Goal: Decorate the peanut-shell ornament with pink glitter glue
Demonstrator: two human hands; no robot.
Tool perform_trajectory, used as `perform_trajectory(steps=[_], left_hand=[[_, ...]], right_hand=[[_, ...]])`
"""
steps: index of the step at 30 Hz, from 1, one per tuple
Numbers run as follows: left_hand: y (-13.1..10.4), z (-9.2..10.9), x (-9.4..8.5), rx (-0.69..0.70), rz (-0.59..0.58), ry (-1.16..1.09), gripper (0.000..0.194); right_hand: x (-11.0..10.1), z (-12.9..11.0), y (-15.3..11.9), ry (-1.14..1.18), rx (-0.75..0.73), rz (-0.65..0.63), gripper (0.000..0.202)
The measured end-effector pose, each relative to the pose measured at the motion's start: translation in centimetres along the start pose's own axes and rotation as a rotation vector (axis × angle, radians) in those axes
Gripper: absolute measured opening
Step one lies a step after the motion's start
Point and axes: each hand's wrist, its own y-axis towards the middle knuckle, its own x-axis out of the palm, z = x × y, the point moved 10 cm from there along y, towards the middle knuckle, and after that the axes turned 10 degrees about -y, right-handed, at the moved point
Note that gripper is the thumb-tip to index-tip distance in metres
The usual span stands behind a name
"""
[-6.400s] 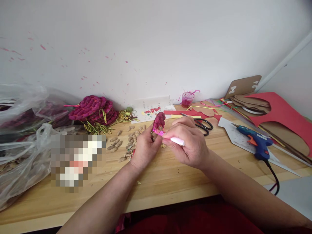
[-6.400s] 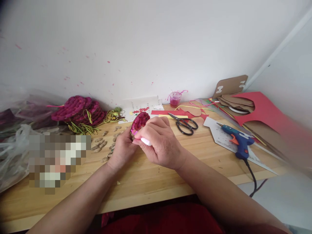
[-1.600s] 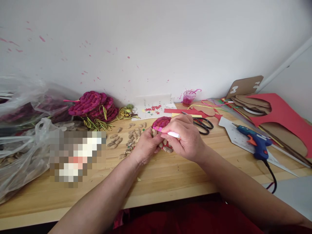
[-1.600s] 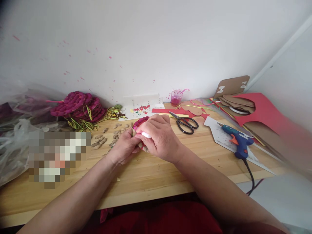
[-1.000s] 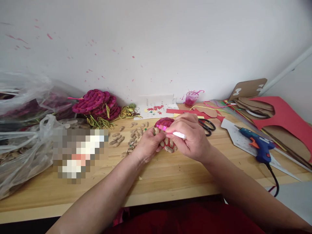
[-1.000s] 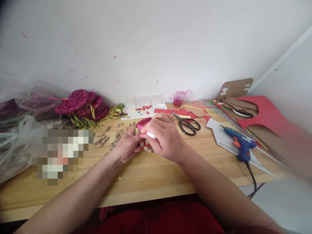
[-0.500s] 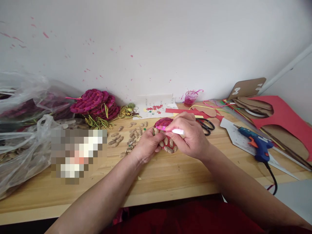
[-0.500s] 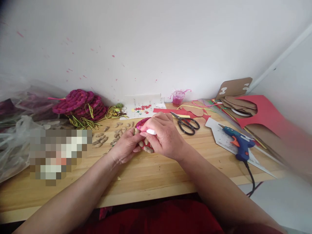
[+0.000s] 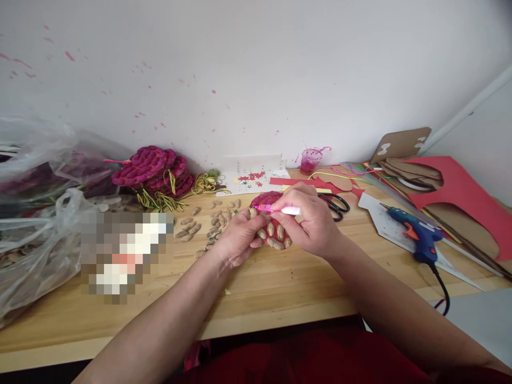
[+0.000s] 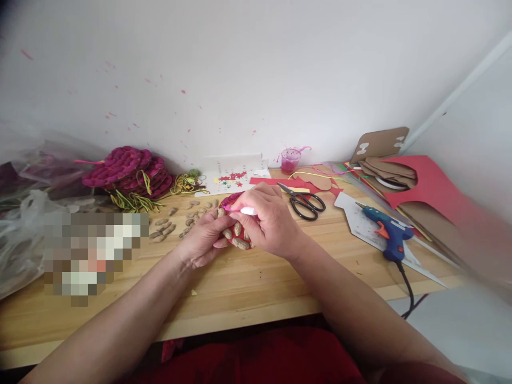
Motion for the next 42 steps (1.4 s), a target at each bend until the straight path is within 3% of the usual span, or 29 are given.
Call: perform_trajectory(steps=[7, 11, 17, 25, 33, 42], left_hand=[[-0.2, 0.0, 0.1, 0.001, 0.009, -0.024, 0.042], [-0.1, -0.3, 0.3, -0.016, -0.027, 0.005, 0.04], [0.0, -0.2, 0.4, 0.005, -0.024, 0.026, 0.04], [-0.3, -1.0, 0.8, -0.011, -0.027, 0.052, 0.039], [-0.1, -0.2, 0.4, 0.018, -0.023, 0.059, 0.042], [-0.3, -0.4, 0.8, 0.018, -0.031, 0.052, 0.039]], right_hand=[[-0.1, -0.9, -0.3, -0.012, -0.052, 0.054, 0.004], [-1.0, 0.1, -0.1, 0.041, 0.048, 0.11, 0.005], [-0.4, -0.1, 0.1, 0.035, 0.058, 0.057, 0.005], [-0.8, 1.1, -0.6, 0.118, 0.184, 0.157, 0.003], [-0.7, -0.1, -0.1, 0.026, 0.088, 0.097, 0.006], [-0.8, 2.1, -0.7, 0.149, 0.212, 0.151, 0.003]])
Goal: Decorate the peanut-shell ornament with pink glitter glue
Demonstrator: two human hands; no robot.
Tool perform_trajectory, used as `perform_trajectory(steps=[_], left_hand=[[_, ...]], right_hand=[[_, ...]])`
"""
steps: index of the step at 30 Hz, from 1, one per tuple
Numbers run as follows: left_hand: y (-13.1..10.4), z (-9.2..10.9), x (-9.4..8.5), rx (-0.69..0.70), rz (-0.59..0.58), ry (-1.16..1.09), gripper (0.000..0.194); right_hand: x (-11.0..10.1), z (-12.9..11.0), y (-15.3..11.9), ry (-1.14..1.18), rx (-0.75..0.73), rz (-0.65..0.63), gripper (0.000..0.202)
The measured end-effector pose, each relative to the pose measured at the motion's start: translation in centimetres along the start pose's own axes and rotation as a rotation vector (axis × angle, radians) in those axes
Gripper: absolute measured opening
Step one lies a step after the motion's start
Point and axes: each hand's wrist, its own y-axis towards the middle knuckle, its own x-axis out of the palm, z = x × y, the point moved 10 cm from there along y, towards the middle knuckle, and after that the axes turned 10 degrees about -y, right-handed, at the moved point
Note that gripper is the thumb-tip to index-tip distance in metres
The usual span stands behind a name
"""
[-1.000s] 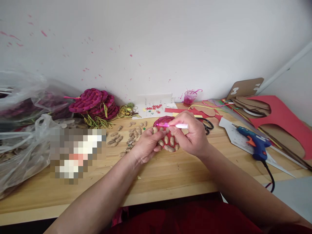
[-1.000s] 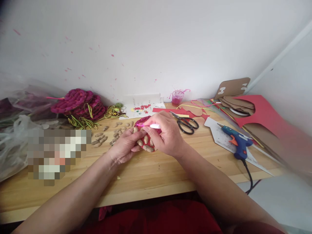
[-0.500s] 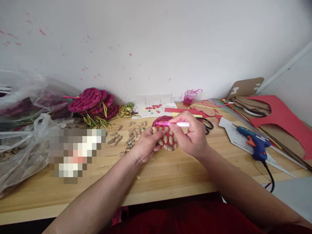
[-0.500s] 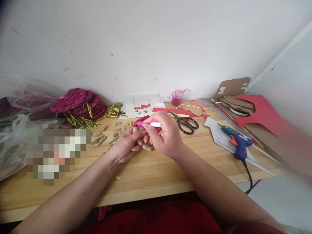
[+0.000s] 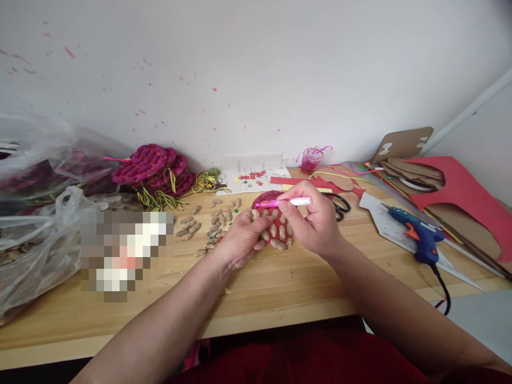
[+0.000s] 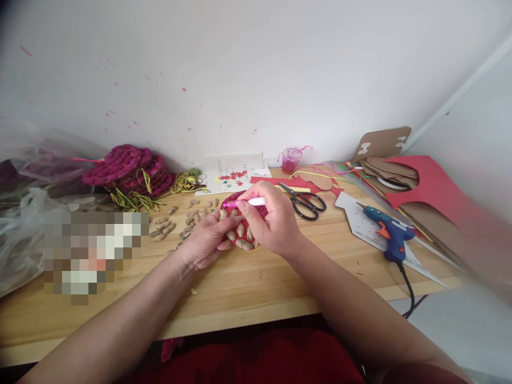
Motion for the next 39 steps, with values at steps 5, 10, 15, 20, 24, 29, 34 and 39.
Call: perform_trajectory(steps=[5, 10, 15, 20, 24, 29, 34, 39], left_hand=[[-0.1, 0.1, -0.2, 0.004, 0.016, 0.003, 0.039], [0.0, 0.2, -0.2, 0.011, 0.025, 0.008, 0.039], [0.1, 0.1, -0.1, 0.021, -0.001, 0.046, 0.039], [0.3, 0.0, -0.3, 0.043, -0.01, 0.113, 0.039], [0.3, -0.1, -0.4, 0.044, -0.003, 0.129, 0.039], [0.4, 0.0, -0.5, 0.05, -0.002, 0.128, 0.039], [0.3, 0.1, -0.5, 0.049, 0.002, 0.138, 0.039], [0.4, 0.0, -0.8, 0.035, 0.028, 0.16, 0.039]], right_hand=[[-0.2, 1.2, -0.1, 0.042, 0.086, 0.021, 0.004], [0.1, 0.8, -0.2, 0.044, 0.043, -0.005, 0.003], [-0.2, 0.0, 0.0, -0.017, -0.001, 0.015, 0.004], [0.1, -1.6, 0.1, -0.087, -0.103, -0.02, 0.006], [0.0, -2.0, 0.1, -0.107, -0.122, -0.02, 0.006], [0.0, -2.3, 0.1, -0.143, -0.144, -0.022, 0.006], [0.1, -2.6, 0.1, -0.144, -0.169, -0.035, 0.005], [1.0, -2.9, -0.3, -0.165, -0.199, -0.081, 0.005]])
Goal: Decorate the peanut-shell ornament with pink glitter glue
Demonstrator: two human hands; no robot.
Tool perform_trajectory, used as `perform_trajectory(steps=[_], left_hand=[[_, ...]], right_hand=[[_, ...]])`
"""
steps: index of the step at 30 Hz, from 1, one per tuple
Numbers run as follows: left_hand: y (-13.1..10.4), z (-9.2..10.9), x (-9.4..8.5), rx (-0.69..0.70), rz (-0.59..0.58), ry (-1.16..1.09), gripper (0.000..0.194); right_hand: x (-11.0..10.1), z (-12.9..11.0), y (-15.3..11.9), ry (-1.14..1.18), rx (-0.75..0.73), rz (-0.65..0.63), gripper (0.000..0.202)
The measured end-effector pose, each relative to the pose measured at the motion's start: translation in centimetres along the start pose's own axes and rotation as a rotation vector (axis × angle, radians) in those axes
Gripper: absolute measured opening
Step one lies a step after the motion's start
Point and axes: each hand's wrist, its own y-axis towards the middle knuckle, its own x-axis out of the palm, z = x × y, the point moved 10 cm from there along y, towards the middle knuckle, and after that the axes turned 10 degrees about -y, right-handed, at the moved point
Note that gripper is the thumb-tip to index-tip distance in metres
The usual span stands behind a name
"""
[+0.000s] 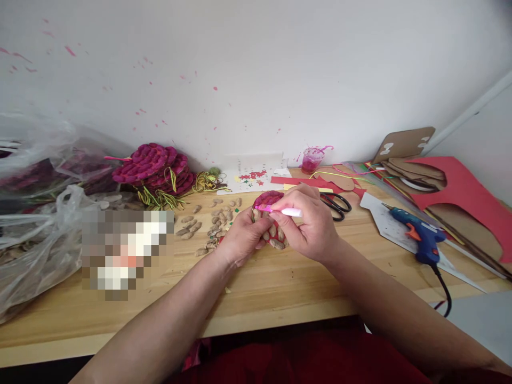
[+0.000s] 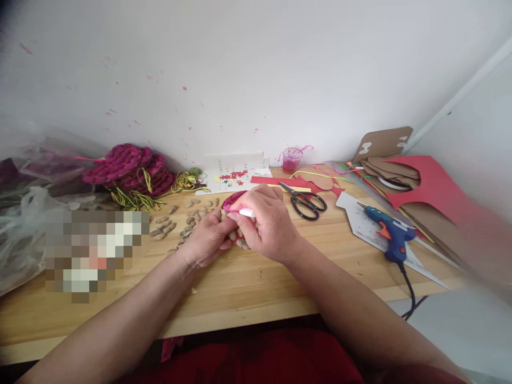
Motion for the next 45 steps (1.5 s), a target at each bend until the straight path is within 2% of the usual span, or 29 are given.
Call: perform_trajectory(steps=[7, 16, 19, 22, 24, 26, 30, 31, 34, 37, 40, 45], left_hand=[[-0.1, -0.3, -0.6, -0.027, 0.054, -0.039, 0.043], [-0.3, -0.7, -0.5, -0.041, 0.073, -0.085, 0.044], [-0.2, -0.8, -0.3, -0.064, 0.055, -0.087, 0.041], [0.0, -1.0, -0.5, -0.081, 0.057, -0.092, 0.036], [0.1, -1.3, -0.8, -0.093, 0.072, -0.109, 0.035], [0.2, -1.6, -0.9, -0.107, 0.079, -0.123, 0.035], [0.3, -1.9, -0.9, -0.114, 0.068, -0.129, 0.038], [0.3, -1.9, -0.8, -0.112, 0.06, -0.13, 0.039], [0.4, -1.9, -0.6, -0.107, 0.043, -0.14, 0.043], [0.5, -1.9, -0.6, -0.11, 0.041, -0.143, 0.045], [0.5, -1.9, -0.7, -0.11, 0.039, -0.139, 0.045], [0.6, -1.8, -0.8, -0.105, 0.051, -0.123, 0.038]], right_hand=[[0.8, -0.9, -0.3, -0.096, -0.082, -0.049, 0.007], [1.6, -1.7, -0.5, -0.202, -0.182, -0.115, 0.01], [1.3, -1.3, -0.4, -0.216, -0.145, -0.109, 0.007], [0.0, -0.2, -0.1, -0.215, -0.068, -0.05, 0.004], [-1.5, 1.3, 0.6, -0.214, 0.014, 0.014, 0.003], [-3.5, 3.9, 1.5, -0.197, 0.131, 0.096, 0.003], [-6.5, 11.3, 4.2, -0.329, 0.384, 0.133, 0.017], [-6.7, 13.6, 4.9, -0.384, 0.457, 0.098, 0.018], [-5.9, 20.0, 5.9, -0.584, 0.667, -0.09, 0.019], [-4.2, 24.2, 5.7, -0.748, 0.787, -0.269, 0.024], [-2.5, 26.0, 5.3, -0.775, 0.815, -0.333, 0.025], [-0.4, 27.0, 4.9, -0.804, 0.825, -0.417, 0.027]])
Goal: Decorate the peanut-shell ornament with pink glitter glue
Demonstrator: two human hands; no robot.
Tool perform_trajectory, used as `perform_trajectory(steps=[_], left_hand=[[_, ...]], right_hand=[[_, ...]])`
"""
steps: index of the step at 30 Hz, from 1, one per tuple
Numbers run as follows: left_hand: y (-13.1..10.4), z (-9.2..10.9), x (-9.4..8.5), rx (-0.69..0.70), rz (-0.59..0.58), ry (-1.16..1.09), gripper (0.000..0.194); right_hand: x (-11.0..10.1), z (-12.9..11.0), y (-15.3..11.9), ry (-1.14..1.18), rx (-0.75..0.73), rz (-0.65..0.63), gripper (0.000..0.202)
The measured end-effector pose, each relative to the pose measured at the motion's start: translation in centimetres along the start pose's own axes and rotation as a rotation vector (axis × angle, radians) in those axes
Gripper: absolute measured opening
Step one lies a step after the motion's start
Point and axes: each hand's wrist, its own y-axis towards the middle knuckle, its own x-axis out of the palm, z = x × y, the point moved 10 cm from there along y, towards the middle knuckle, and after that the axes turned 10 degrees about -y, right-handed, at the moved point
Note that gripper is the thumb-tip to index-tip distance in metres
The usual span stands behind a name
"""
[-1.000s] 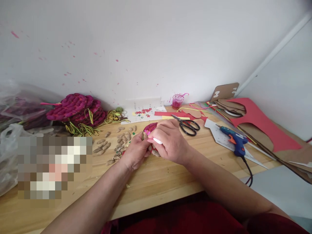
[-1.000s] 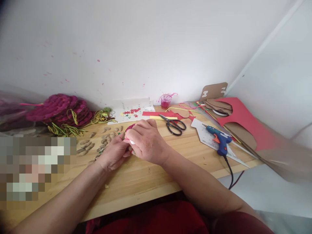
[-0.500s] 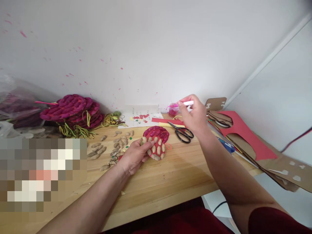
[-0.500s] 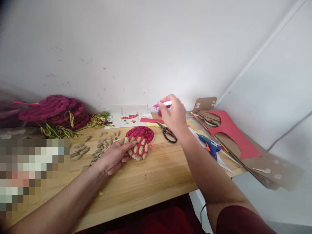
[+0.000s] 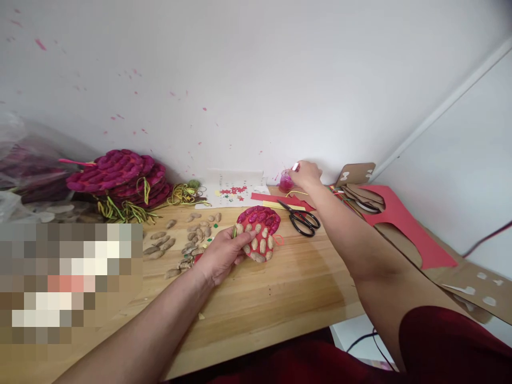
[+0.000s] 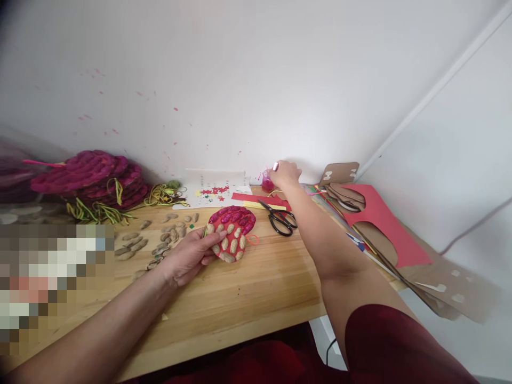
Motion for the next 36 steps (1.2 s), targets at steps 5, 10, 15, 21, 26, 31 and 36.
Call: perform_trajectory(steps=[5, 10, 15, 21, 26, 31, 36], left_hand=[[0.1, 0.2, -0.1, 0.011, -0.009, -0.001, 0.037], [0.2, 0.3, -0.2, 0.018, -0.028, -0.038, 0.041], [0.1, 0.7, 0.1, 0.043, -0.057, -0.068, 0.041], [0.2, 0.6, -0.2, 0.042, -0.024, -0.063, 0.042], [0.3, 0.4, -0.8, 0.04, 0.04, -0.031, 0.049], [0.3, 0.4, -0.7, 0.043, 0.037, 0.012, 0.054], [0.2, 0.6, -0.6, 0.054, 0.054, -0.062, 0.048]], right_hand=[[0.1, 0.0, 0.3, -0.002, 0.0, -0.014, 0.03], [-1.2, 0.5, 0.0, 0.052, 0.02, 0.02, 0.026], [-3.0, 1.2, -1.0, 0.244, 0.048, 0.104, 0.018], [-4.6, 3.0, -2.1, 0.578, 0.12, 0.216, 0.019], [-4.0, 3.8, -3.8, 0.892, 0.191, 0.208, 0.031], [-1.7, 1.1, -8.2, 1.476, 0.237, -0.078, 0.054], [-0.6, -2.4, -14.0, 1.873, 0.264, -0.328, 0.053]])
